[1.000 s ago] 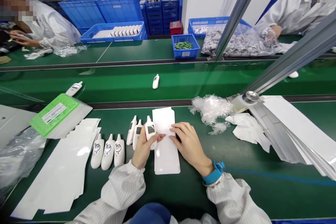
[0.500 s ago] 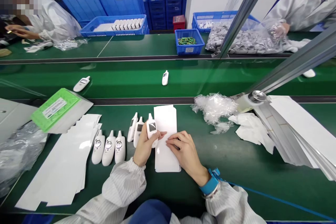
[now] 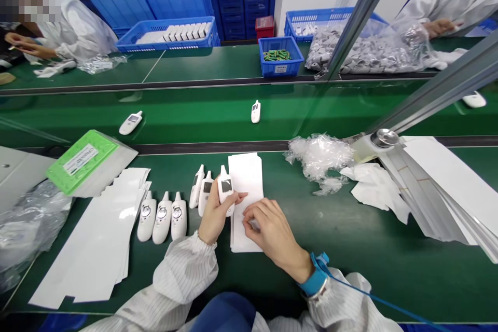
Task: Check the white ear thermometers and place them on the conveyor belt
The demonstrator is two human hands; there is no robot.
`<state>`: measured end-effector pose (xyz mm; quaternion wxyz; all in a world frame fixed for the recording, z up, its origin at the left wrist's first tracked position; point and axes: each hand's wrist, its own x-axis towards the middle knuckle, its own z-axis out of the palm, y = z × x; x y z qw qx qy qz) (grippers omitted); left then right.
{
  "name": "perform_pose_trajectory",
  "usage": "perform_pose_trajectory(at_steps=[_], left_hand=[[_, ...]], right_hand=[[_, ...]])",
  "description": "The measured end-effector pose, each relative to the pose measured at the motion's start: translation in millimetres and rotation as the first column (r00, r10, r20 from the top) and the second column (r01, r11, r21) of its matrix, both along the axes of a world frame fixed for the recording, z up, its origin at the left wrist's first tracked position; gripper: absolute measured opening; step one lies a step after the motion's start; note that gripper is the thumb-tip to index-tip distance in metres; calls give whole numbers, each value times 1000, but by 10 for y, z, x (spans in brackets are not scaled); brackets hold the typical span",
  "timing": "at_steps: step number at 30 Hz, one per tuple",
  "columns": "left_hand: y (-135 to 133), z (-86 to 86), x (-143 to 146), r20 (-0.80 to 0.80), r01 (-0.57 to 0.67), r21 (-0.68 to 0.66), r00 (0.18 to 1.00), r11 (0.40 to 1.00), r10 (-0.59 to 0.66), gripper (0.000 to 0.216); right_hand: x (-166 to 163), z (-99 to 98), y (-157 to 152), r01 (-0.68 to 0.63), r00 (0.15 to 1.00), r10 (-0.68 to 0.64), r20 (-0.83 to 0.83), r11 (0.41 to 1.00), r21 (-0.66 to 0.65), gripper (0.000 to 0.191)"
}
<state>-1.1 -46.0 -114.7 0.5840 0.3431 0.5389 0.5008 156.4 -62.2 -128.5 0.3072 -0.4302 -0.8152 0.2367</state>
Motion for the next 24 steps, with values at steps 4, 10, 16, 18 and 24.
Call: perform_pose_trajectory(at_steps=[4,10,16,18,24], left_hand=[[2,3,-8,-12,10,-12,1000,1000,-10,52],[59,77,-46,-19,51,-32,998,998,-52,55],[-20,379,-19,48,216,34,975,976,-217,53],[-68,491,9,133,295,62,944,954,-301,58],[-135,701,34,271,428,103,856,898,-440,55]], right_hand=[[-18,-54,14,9,998,-9,61,1000,-5,9],[-46,162,10,-89,991,82,101,994,68,14],[-52,691,18,-187,938,135,-318,973,-136,8],[-52,782,106,-118,943,74,-325,986,-118,7],[-43,855,315,-41,942,39,-334,999,0,12]])
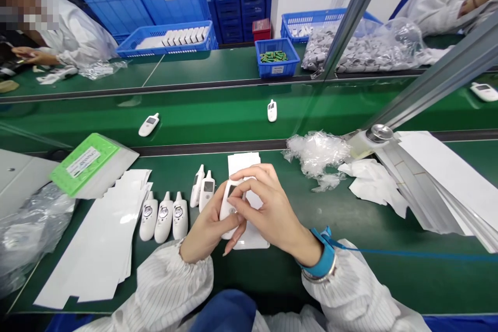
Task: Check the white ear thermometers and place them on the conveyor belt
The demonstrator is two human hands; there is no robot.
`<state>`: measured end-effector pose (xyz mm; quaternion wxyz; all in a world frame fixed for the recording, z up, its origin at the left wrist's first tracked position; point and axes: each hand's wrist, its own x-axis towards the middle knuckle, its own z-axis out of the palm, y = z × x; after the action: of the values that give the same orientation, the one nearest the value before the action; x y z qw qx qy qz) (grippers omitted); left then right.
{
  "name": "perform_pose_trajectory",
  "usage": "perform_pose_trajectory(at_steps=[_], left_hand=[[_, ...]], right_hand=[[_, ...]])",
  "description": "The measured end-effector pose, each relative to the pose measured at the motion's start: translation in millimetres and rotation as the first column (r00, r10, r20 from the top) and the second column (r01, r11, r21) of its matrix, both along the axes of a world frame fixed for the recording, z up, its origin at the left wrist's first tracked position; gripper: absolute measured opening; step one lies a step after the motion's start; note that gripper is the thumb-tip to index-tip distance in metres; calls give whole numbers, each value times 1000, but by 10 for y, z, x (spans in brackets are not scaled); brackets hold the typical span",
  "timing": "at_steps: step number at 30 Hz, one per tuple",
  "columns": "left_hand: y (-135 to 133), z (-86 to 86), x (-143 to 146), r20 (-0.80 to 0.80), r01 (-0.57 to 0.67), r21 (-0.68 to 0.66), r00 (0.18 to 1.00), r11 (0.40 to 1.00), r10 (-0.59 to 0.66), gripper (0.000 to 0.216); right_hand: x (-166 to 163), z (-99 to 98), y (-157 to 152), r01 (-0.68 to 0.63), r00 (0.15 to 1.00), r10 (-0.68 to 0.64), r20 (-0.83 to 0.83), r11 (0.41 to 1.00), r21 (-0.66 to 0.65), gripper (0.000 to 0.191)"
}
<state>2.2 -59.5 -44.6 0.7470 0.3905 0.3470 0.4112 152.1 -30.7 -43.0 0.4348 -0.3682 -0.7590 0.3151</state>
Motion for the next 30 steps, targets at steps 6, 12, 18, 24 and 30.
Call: perform_pose_trajectory(at_steps=[6,12,18,24,30], left_hand=[[-33,28,-15,4,11,-9,1000,1000,-11,51],[-34,33,-19,30,26,-2,999,1000,-26,52],[-39,41,-26,47,32,20,998,999,-33,47],[-38,38,-22,47,31,29,998,999,-32,46],[-51,63,-26,38,32,-4,999,999,-32,51]], right_hand=[[14,62,31,-9,1000,9,-9,1000,-4,12],[16,73,54,14,1000,-14,-12,1000,-10,10],[5,84,50,24,999,-24,-44,1000,3,11],[6,93,53,24,999,-24,-42,1000,6,10],[4,80,44,40,999,-39,-33,999,23,10]])
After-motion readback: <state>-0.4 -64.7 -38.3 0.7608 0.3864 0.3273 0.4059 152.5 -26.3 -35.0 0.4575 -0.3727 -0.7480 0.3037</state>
